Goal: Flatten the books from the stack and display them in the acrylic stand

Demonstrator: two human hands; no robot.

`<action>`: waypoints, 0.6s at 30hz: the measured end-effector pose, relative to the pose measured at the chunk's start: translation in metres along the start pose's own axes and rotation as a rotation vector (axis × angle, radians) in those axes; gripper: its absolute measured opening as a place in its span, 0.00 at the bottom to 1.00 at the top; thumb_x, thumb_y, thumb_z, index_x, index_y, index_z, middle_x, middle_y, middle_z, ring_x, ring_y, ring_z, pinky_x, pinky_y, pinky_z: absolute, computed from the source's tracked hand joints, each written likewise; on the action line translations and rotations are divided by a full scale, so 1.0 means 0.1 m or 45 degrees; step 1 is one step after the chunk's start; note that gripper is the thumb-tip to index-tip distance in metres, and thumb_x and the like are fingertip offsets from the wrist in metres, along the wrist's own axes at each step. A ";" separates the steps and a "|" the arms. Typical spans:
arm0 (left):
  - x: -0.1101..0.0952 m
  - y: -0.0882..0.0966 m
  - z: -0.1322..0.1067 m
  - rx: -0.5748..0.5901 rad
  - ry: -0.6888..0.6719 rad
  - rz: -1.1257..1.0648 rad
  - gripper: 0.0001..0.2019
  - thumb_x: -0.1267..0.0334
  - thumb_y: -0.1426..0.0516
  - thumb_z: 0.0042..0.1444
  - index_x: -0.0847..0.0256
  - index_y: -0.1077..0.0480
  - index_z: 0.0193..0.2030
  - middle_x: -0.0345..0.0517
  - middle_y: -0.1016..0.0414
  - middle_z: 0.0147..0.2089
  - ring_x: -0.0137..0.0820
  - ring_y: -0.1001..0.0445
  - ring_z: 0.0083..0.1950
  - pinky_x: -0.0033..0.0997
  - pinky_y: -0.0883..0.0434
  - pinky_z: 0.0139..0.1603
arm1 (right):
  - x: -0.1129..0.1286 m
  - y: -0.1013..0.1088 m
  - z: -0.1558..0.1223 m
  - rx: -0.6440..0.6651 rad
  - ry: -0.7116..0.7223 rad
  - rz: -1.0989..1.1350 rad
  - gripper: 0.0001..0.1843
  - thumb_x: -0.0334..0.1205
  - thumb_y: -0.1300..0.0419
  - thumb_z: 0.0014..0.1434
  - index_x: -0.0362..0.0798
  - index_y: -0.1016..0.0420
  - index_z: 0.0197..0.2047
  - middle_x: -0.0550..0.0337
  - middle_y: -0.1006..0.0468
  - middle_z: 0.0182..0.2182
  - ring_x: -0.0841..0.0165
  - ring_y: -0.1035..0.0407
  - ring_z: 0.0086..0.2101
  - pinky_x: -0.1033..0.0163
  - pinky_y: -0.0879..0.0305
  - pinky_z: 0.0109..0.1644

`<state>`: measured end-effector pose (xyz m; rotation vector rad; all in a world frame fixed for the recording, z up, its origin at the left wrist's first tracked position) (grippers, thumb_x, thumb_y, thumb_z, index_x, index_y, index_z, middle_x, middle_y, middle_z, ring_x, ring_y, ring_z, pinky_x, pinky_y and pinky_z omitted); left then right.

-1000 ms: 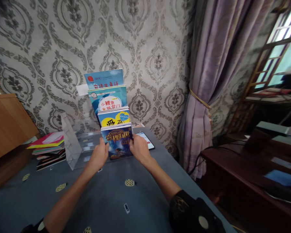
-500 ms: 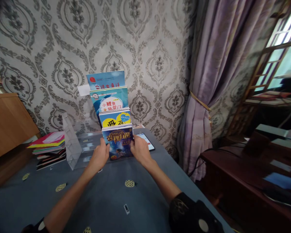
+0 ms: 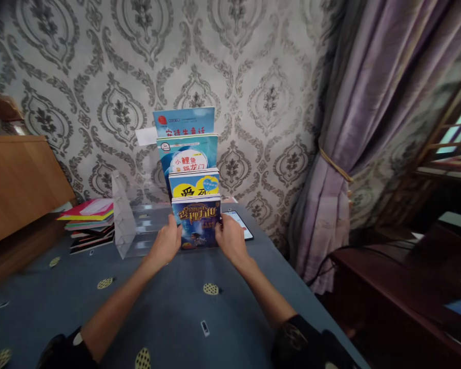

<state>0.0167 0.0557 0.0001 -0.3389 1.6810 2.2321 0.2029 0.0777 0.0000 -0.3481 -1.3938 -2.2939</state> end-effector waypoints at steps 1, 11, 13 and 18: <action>0.00 0.00 0.00 -0.007 -0.003 -0.012 0.15 0.67 0.55 0.69 0.68 0.47 0.60 0.64 0.23 0.48 0.45 0.21 0.47 0.36 0.30 0.43 | 0.00 -0.01 0.00 -0.002 0.002 0.001 0.12 0.31 0.49 0.60 0.44 0.24 0.41 0.52 0.19 0.31 0.63 0.26 0.33 0.64 0.43 0.34; 0.03 0.02 0.00 0.042 -0.045 -0.058 0.20 0.67 0.55 0.68 0.70 0.50 0.64 0.66 0.23 0.49 0.46 0.22 0.49 0.40 0.29 0.46 | -0.13 -0.02 0.06 0.080 0.058 0.129 0.15 0.34 0.48 0.60 0.46 0.24 0.46 0.53 0.16 0.36 0.63 0.22 0.36 0.65 0.35 0.38; 0.05 0.04 0.00 0.056 -0.067 -0.079 0.20 0.66 0.54 0.67 0.69 0.50 0.64 0.65 0.23 0.50 0.45 0.22 0.49 0.39 0.29 0.47 | -0.16 0.00 0.08 0.115 0.078 0.172 0.15 0.36 0.48 0.60 0.46 0.24 0.46 0.54 0.16 0.36 0.62 0.22 0.36 0.64 0.33 0.38; 0.05 0.16 -0.01 0.053 -0.108 -0.103 0.20 0.66 0.54 0.67 0.69 0.47 0.63 0.66 0.23 0.48 0.47 0.22 0.49 0.41 0.29 0.47 | -0.17 0.02 0.11 0.091 0.074 0.266 0.17 0.39 0.48 0.58 0.45 0.24 0.47 0.52 0.16 0.37 0.60 0.21 0.35 0.61 0.30 0.38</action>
Point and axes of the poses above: each hand's wrist, its own z-axis towards the middle knuckle, its own y-axis out of the back of the hand, x = y × z, the point moved 4 cm from there along z, towards the middle knuckle
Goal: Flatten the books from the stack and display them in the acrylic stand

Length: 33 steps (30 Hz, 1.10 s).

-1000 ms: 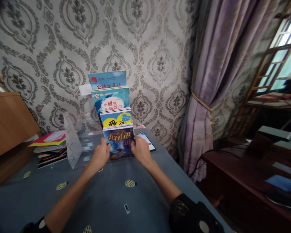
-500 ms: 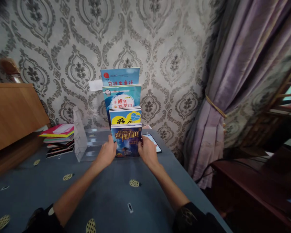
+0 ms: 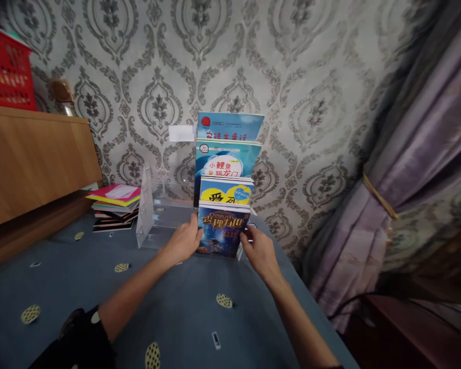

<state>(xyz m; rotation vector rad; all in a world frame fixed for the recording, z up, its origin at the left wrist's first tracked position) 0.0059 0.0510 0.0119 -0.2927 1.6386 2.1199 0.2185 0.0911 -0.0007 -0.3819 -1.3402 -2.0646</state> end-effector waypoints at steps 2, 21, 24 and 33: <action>-0.01 0.04 -0.01 -0.010 -0.003 -0.014 0.21 0.65 0.53 0.66 0.69 0.48 0.64 0.67 0.23 0.49 0.48 0.22 0.48 0.42 0.29 0.47 | 0.00 -0.01 0.01 -0.051 0.002 0.025 0.19 0.39 0.47 0.57 0.45 0.24 0.49 0.51 0.16 0.37 0.60 0.21 0.35 0.60 0.29 0.38; 0.39 0.92 -0.02 -0.273 -0.138 -0.230 0.14 0.62 0.52 0.67 0.60 0.30 0.52 0.49 0.20 0.42 0.37 0.20 0.42 0.33 0.27 0.45 | -0.11 -0.18 -0.50 -0.263 -0.143 0.229 0.22 0.59 0.47 0.53 0.49 0.32 0.40 0.49 0.20 0.33 0.57 0.24 0.32 0.54 0.27 0.35; 0.89 1.21 0.08 -0.455 -0.025 -0.409 0.17 0.60 0.56 0.67 0.63 0.32 0.53 0.49 0.21 0.42 0.32 0.20 0.34 0.28 0.27 0.34 | -0.05 -0.30 -0.71 -0.058 -0.113 0.250 0.18 0.58 0.46 0.52 0.52 0.31 0.35 0.54 0.20 0.29 0.60 0.24 0.27 0.58 0.27 0.32; 2.44 1.42 0.36 -0.390 0.553 0.366 0.18 0.63 0.52 0.64 0.71 0.32 0.54 0.66 0.27 0.56 0.50 0.29 0.59 0.47 0.33 0.57 | 0.04 -0.61 -0.91 0.267 0.018 0.168 0.16 0.55 0.49 0.55 0.54 0.26 0.30 0.56 0.18 0.27 0.59 0.23 0.26 0.60 0.29 0.29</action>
Point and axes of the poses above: each hand's wrist, its own z-axis towards the middle knuckle, its own y-axis out of the back of the hand, x = y × z, the point moved 4 cm from there along z, towards the middle knuckle
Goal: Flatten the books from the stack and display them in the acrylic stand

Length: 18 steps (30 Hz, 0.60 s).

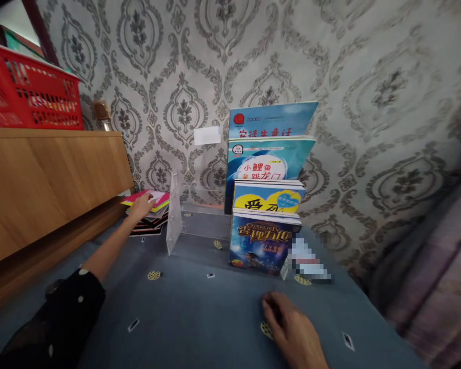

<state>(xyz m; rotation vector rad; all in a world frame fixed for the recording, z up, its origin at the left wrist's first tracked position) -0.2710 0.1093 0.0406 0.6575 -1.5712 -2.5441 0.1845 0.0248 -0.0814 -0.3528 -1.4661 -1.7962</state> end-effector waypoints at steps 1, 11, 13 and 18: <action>0.06 -0.07 0.05 0.041 -0.011 0.056 0.19 0.61 0.51 0.64 0.71 0.32 0.55 0.67 0.28 0.58 0.51 0.30 0.60 0.47 0.34 0.58 | 0.00 0.00 0.00 -0.008 0.011 -0.016 0.16 0.54 0.49 0.56 0.54 0.26 0.30 0.56 0.17 0.28 0.59 0.23 0.27 0.60 0.29 0.30; 0.36 -0.65 0.49 0.373 -0.170 0.387 0.26 0.48 0.55 0.66 0.66 0.37 0.61 0.65 0.31 0.62 0.47 0.34 0.63 0.43 0.36 0.58 | 0.03 0.03 0.02 0.023 0.067 -0.009 0.18 0.55 0.49 0.59 0.54 0.24 0.31 0.55 0.18 0.28 0.60 0.23 0.28 0.60 0.28 0.32; 0.42 -0.67 0.50 0.400 -0.197 0.414 0.26 0.48 0.56 0.66 0.63 0.39 0.62 0.62 0.32 0.62 0.45 0.33 0.63 0.41 0.36 0.57 | 0.02 0.02 0.02 0.038 0.053 0.000 0.18 0.55 0.49 0.59 0.54 0.24 0.32 0.54 0.17 0.29 0.59 0.23 0.29 0.59 0.27 0.33; 0.57 -0.62 0.41 0.455 -0.270 0.461 0.24 0.50 0.56 0.66 0.60 0.40 0.63 0.59 0.32 0.63 0.44 0.32 0.62 0.38 0.35 0.56 | -0.02 0.00 0.01 0.027 0.069 0.018 0.19 0.53 0.51 0.60 0.54 0.23 0.33 0.53 0.17 0.31 0.59 0.23 0.31 0.59 0.28 0.35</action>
Point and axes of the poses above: each hand's wrist, its own z-axis towards the middle knuckle, its own y-axis out of the back of the hand, x = y × z, the point moved 4 cm from there along z, towards the middle knuckle
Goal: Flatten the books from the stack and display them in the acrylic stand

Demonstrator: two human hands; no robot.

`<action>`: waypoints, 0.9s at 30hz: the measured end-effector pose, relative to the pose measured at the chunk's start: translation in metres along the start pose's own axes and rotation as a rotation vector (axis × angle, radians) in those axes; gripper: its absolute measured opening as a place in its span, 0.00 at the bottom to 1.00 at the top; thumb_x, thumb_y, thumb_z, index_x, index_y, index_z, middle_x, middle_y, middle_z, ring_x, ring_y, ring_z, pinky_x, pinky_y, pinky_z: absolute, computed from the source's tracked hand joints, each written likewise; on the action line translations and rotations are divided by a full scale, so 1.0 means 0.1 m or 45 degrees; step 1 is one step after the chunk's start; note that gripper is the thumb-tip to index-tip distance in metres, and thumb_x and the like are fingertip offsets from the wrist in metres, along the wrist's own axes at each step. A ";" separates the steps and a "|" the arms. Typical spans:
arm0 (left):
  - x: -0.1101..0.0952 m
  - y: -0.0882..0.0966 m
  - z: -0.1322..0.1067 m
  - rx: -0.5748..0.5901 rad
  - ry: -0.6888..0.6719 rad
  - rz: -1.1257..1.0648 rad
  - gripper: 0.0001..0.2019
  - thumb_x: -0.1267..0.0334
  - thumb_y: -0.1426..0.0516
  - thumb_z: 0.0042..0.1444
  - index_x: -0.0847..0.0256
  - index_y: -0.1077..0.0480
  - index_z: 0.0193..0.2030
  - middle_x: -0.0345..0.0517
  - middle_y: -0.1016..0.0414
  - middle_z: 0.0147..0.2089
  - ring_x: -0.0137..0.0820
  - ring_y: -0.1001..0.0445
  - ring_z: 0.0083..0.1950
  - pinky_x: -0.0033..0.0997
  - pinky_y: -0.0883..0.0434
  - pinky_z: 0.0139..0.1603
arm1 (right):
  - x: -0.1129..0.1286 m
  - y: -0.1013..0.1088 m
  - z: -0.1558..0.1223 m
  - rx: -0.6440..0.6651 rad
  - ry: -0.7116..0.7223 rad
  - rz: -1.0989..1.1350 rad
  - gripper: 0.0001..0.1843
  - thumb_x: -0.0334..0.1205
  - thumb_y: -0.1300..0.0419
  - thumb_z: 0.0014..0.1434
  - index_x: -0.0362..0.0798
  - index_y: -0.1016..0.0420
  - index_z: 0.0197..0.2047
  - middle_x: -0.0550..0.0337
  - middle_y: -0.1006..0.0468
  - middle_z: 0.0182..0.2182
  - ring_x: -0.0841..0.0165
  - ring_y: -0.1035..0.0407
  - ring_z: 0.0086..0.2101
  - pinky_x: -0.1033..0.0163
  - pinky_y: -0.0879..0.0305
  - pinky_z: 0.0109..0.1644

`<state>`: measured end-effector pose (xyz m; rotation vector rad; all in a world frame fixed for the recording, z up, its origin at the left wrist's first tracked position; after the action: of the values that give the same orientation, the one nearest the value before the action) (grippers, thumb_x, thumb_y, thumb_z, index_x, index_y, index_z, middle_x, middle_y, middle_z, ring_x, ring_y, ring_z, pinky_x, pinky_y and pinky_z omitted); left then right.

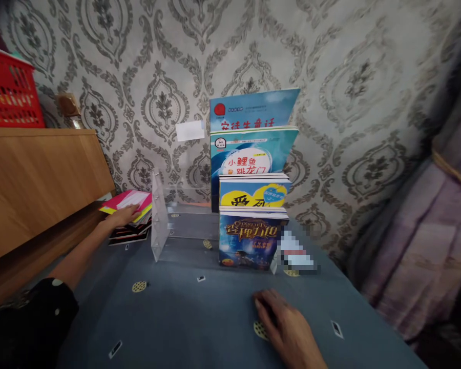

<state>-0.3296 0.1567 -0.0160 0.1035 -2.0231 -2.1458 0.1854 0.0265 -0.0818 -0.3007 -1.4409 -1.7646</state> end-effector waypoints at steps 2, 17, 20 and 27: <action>0.04 0.00 -0.05 0.019 -0.031 0.022 0.23 0.52 0.55 0.66 0.59 0.40 0.63 0.58 0.31 0.62 0.44 0.31 0.61 0.38 0.35 0.56 | 0.00 -0.01 -0.01 0.006 0.011 -0.003 0.18 0.52 0.51 0.60 0.53 0.23 0.34 0.54 0.18 0.31 0.60 0.23 0.31 0.60 0.28 0.35; -0.04 0.21 0.03 0.203 -0.086 0.236 0.24 0.70 0.45 0.53 0.66 0.35 0.59 0.63 0.24 0.52 0.46 0.24 0.52 0.37 0.30 0.47 | 0.07 0.03 -0.01 0.076 0.041 -0.070 0.18 0.48 0.54 0.62 0.51 0.25 0.33 0.52 0.19 0.31 0.61 0.23 0.32 0.60 0.28 0.37; 0.07 0.30 -0.16 0.163 -0.085 0.286 0.21 0.68 0.47 0.56 0.66 0.35 0.58 0.63 0.26 0.54 0.45 0.25 0.54 0.37 0.31 0.50 | 0.06 0.02 -0.02 0.098 0.055 -0.074 0.18 0.48 0.54 0.62 0.51 0.25 0.34 0.52 0.19 0.32 0.61 0.23 0.33 0.60 0.28 0.37; 0.22 0.32 -1.05 0.021 -0.046 0.424 0.24 0.75 0.55 0.59 0.62 0.37 0.62 0.59 0.27 0.57 0.47 0.25 0.54 0.42 0.29 0.48 | 0.00 -0.01 -0.02 0.088 0.085 -0.099 0.19 0.48 0.54 0.64 0.52 0.25 0.34 0.53 0.20 0.33 0.61 0.23 0.33 0.59 0.28 0.38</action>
<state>-0.3295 0.0478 0.0105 -0.2535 -1.9178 -1.9356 0.1849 0.0242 -0.0833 -0.1497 -1.4800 -1.7653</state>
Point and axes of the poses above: each hand's wrist, its own z-axis towards the middle knuckle, its own y-axis out of the back of the hand, x = y × z, the point moved 4 cm from there along z, towards the middle knuckle
